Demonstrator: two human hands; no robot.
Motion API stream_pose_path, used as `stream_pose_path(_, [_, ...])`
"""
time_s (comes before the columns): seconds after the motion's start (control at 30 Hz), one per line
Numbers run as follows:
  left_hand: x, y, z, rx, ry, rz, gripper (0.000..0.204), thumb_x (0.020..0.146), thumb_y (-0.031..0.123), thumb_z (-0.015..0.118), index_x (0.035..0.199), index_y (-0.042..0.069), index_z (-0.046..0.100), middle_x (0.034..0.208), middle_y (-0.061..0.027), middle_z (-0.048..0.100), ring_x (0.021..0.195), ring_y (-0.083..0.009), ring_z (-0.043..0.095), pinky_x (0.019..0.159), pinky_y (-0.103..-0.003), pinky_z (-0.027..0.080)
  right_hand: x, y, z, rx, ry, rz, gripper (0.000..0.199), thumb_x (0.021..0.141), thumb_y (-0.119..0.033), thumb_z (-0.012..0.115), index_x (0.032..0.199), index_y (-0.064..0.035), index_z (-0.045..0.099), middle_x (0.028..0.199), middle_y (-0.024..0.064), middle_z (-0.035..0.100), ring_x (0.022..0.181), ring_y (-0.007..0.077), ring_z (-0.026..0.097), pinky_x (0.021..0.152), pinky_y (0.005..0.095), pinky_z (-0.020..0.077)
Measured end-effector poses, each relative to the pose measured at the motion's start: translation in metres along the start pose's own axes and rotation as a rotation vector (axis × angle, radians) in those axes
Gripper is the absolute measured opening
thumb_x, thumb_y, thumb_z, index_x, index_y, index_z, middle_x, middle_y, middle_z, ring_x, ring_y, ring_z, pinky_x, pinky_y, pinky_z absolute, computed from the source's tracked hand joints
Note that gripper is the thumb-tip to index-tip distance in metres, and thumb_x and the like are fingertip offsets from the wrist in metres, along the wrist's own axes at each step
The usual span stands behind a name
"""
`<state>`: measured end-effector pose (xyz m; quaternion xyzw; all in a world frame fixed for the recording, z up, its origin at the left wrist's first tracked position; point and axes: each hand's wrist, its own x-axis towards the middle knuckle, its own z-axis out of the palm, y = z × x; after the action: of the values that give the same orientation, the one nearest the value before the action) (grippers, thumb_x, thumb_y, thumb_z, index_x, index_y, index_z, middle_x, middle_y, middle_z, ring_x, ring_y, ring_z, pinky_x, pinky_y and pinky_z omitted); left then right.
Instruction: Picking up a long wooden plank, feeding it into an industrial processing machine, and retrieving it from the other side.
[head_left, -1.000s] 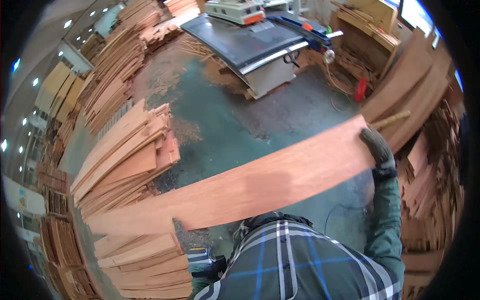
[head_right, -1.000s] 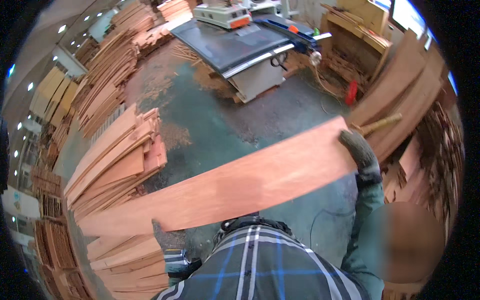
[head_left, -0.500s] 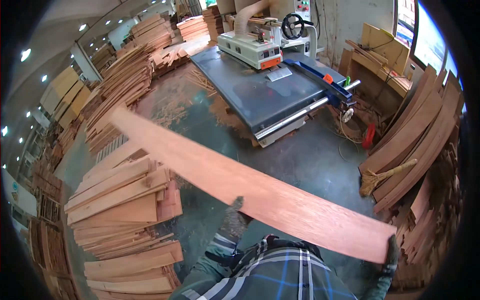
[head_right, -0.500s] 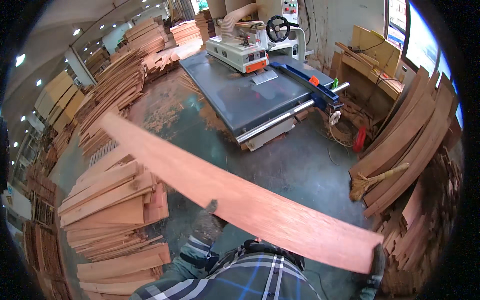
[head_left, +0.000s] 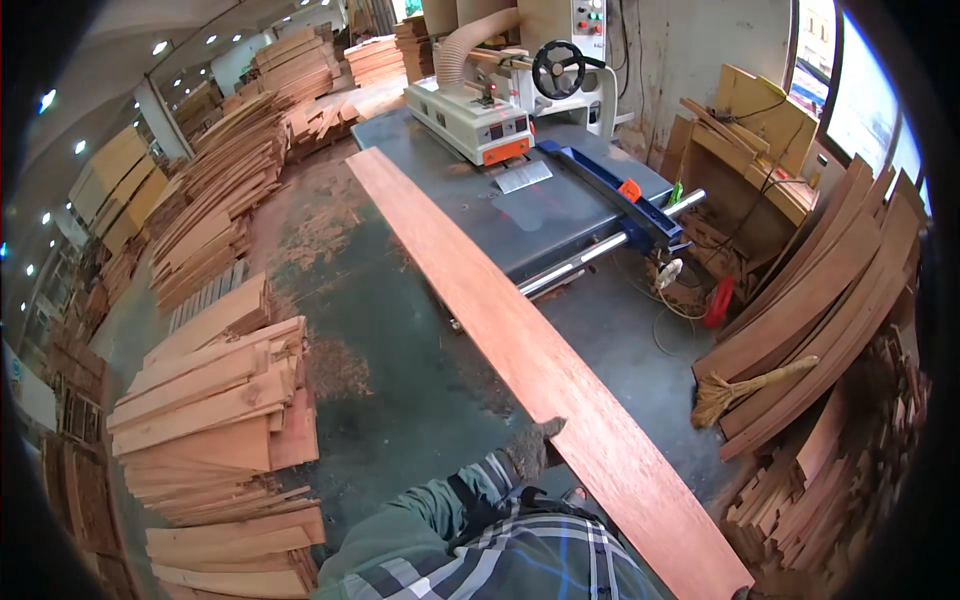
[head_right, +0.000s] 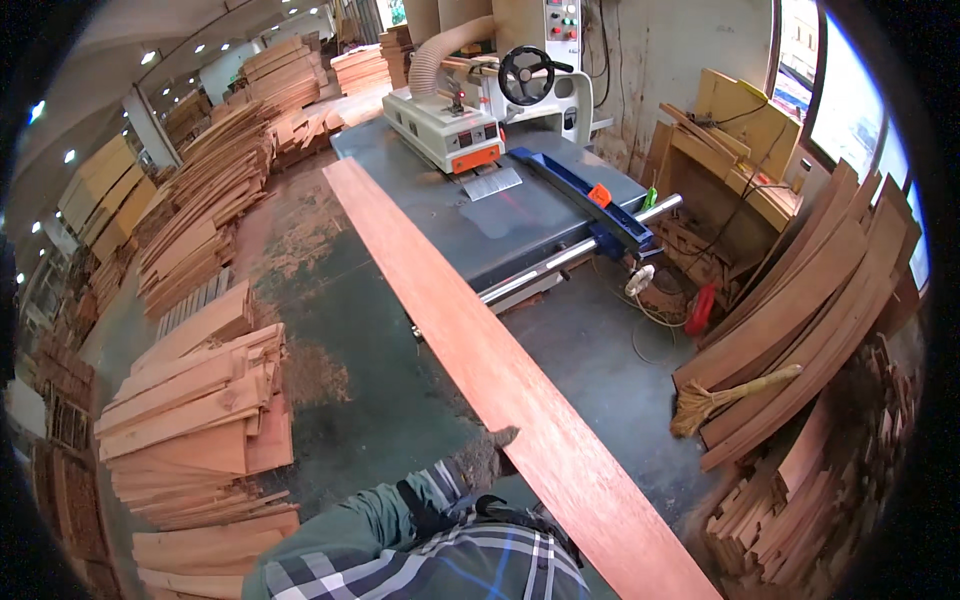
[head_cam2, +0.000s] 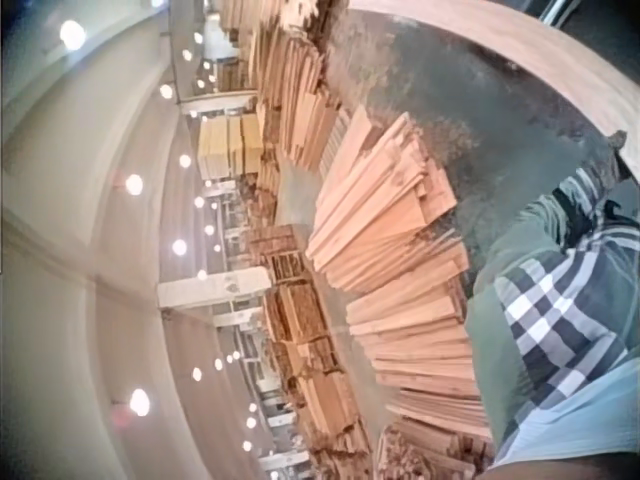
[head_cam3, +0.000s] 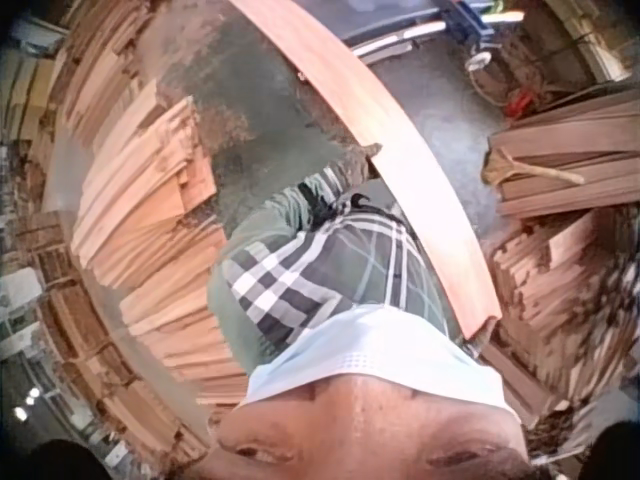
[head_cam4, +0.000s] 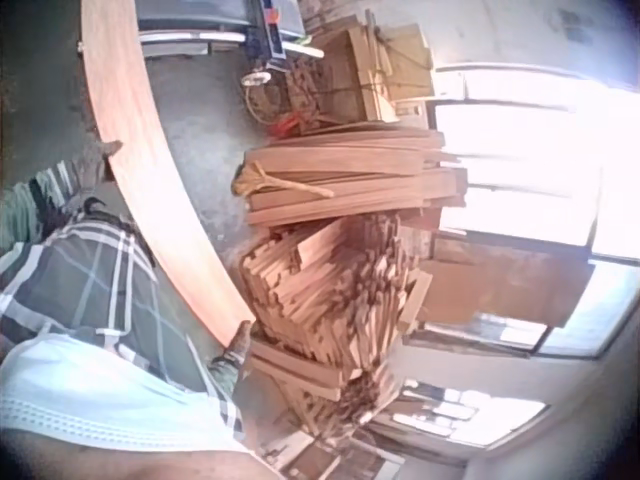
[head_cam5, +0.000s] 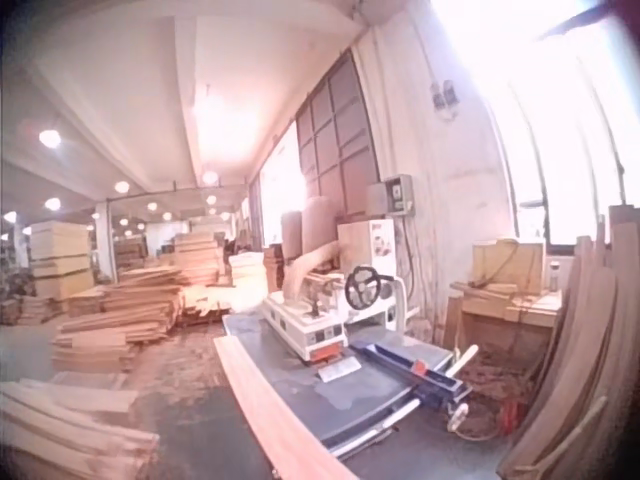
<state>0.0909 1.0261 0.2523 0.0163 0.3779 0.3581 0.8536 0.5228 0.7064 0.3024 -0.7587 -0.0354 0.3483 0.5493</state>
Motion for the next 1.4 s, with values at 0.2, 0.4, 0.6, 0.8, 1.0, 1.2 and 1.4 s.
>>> stream_pose_path(0.2, [0.083,0.053,0.03,-0.118,-0.042,0.445,0.036,0.093,0.023,0.061,0.122,0.003,0.054,0.119,-0.0134,0.062,0.108,-0.029,0.06,0.098,-0.044,0.05,0.048,-0.025,0.021,0.042,-0.206,-0.033,0.085,0.091,-0.059,0.051,0.144,0.006,0.036,0.145,0.0176,0.044,0.13,0.0298,0.044,0.11,0.042,0.0358])
stream_pose_path(0.4, [0.067,0.023,0.028,0.282,-0.066,0.442,0.034,0.101,0.031,0.046,0.122,0.006,0.056,0.117,-0.0114,0.063,0.104,-0.0283,0.062,0.093,-0.046,0.05,0.119,-0.051,0.19,0.378,-0.645,-0.191,0.059,0.097,-0.04,0.055,0.137,0.0017,0.044,0.135,0.0154,0.052,0.121,0.0269,0.053,0.106,0.0402,0.0417])
stream_pose_path(0.6, [0.04,-0.035,0.009,0.307,0.015,0.042,0.039,0.103,0.032,0.043,0.129,0.005,0.052,0.122,-0.0156,0.06,0.108,-0.0318,0.061,0.093,-0.048,0.049,0.105,-0.046,0.307,0.016,-1.183,0.436,0.039,0.083,-0.014,0.072,0.117,-0.0008,0.058,0.103,0.0092,0.063,0.085,0.025,0.066,0.069,0.0409,0.0587])
stream_pose_path(0.8, [0.012,-0.046,0.001,1.557,0.461,0.879,0.048,0.097,0.033,0.057,0.132,0.001,0.049,0.118,-0.0127,0.061,0.105,-0.0219,0.059,0.094,-0.036,0.048,0.075,-0.021,0.401,-0.016,-1.469,0.447,0.034,0.089,-0.023,0.071,0.112,-0.0018,0.059,0.09,0.0127,0.065,0.072,0.0287,0.066,0.07,0.0438,0.0582])
stream_pose_path(1.0, [0.018,-0.01,0.031,0.327,0.502,0.731,0.049,0.091,0.025,0.067,0.13,0.001,0.05,0.108,-0.0141,0.062,0.093,-0.0214,0.061,0.078,-0.035,0.052,0.056,-0.026,0.462,-0.455,-1.604,0.216,0.041,0.094,-0.035,0.065,0.109,0.0025,0.063,0.088,0.0128,0.068,0.073,0.0223,0.066,0.068,0.0372,0.0567])
stream_pose_path(1.2, [0.015,0.003,0.029,0.184,0.391,0.694,0.044,0.09,0.018,0.067,0.127,-0.001,0.052,0.102,-0.0108,0.063,0.088,-0.0202,0.062,0.074,-0.033,0.053,0.094,-0.058,0.483,-0.631,-1.689,0.394,0.04,0.091,-0.034,0.068,0.11,0.0008,0.066,0.1,0.0117,0.069,0.084,0.022,0.067,0.076,0.0385,0.057])
stream_pose_path(1.4, [0.039,0.002,0.014,0.334,0.603,0.729,0.04,0.096,0.024,0.06,0.127,-0.001,0.054,0.106,-0.0067,0.061,0.099,-0.0154,0.057,0.089,-0.033,0.048,0.106,-0.076,0.513,-0.776,-1.955,-0.626,0.043,0.094,-0.025,0.062,0.13,-0.0033,0.056,0.117,0.0138,0.064,0.103,0.025,0.063,0.093,0.0442,0.0513])
